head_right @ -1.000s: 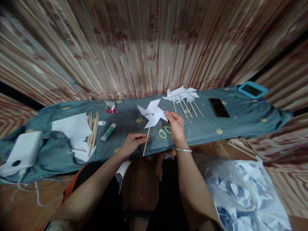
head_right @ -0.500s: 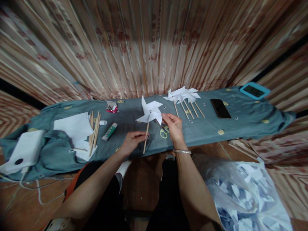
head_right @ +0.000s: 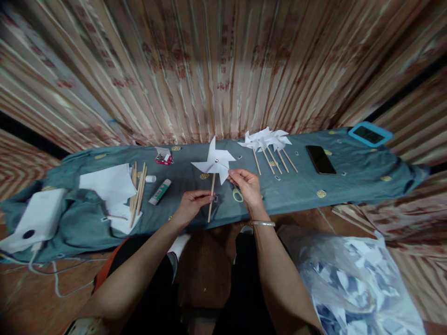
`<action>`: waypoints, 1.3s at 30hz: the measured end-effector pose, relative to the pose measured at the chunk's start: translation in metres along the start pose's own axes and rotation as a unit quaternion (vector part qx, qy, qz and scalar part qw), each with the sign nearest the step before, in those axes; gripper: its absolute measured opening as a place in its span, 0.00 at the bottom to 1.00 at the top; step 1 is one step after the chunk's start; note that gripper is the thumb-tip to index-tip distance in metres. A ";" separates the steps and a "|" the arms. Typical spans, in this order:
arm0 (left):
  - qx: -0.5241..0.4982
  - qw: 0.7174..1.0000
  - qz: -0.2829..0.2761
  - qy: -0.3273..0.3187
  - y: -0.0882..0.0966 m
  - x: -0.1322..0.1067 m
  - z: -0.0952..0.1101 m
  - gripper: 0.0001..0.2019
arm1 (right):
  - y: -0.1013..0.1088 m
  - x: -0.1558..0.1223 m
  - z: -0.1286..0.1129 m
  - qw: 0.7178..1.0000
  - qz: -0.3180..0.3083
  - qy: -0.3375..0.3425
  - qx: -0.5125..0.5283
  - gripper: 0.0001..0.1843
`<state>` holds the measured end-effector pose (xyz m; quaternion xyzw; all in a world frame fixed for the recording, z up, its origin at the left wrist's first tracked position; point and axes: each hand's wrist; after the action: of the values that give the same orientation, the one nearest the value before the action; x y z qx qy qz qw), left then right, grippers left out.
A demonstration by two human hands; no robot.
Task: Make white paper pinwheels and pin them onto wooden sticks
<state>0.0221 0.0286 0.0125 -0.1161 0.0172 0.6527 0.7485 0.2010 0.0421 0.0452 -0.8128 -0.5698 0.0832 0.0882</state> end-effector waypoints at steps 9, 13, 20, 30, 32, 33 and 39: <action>0.002 1.000 0.005 -0.004 0.000 -0.001 0.002 0.13 | -0.004 -0.003 0.002 1.000 -0.024 -0.005 -0.008 0.15; 0.008 1.000 0.002 -0.009 0.001 -0.001 0.001 0.14 | -0.006 -0.004 0.003 0.999 -0.037 -0.006 -0.010 0.16; 0.002 1.000 0.007 0.001 0.000 -0.001 0.003 0.11 | -0.009 -0.006 0.006 0.999 -0.044 0.005 -0.023 0.16; 0.015 1.000 0.002 -0.005 0.001 -0.002 0.004 0.11 | -0.014 -0.009 0.006 0.998 -0.057 0.006 -0.038 0.17; 0.016 1.000 0.001 -0.006 0.001 -0.002 0.004 0.11 | -0.015 -0.010 0.006 0.997 -0.062 0.006 -0.036 0.16; 0.015 1.000 0.001 -0.006 0.000 -0.003 0.004 0.10 | -0.015 -0.010 0.006 0.997 -0.064 0.005 -0.034 0.16; 0.009 1.000 0.001 -0.004 0.000 -0.004 0.006 0.10 | -0.020 -0.011 0.005 0.997 -0.065 0.002 -0.030 0.15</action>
<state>0.0212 0.0258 0.0194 -0.1069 0.0203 0.6534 0.7492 0.1780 0.0384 0.0453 -0.7762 -0.6238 0.0591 0.0702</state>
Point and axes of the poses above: each hand's wrist, its own x-axis towards the middle knuckle, its own y-axis out of the back of the hand, z = x × y, and after that the axes turned 4 degrees about z, right-handed
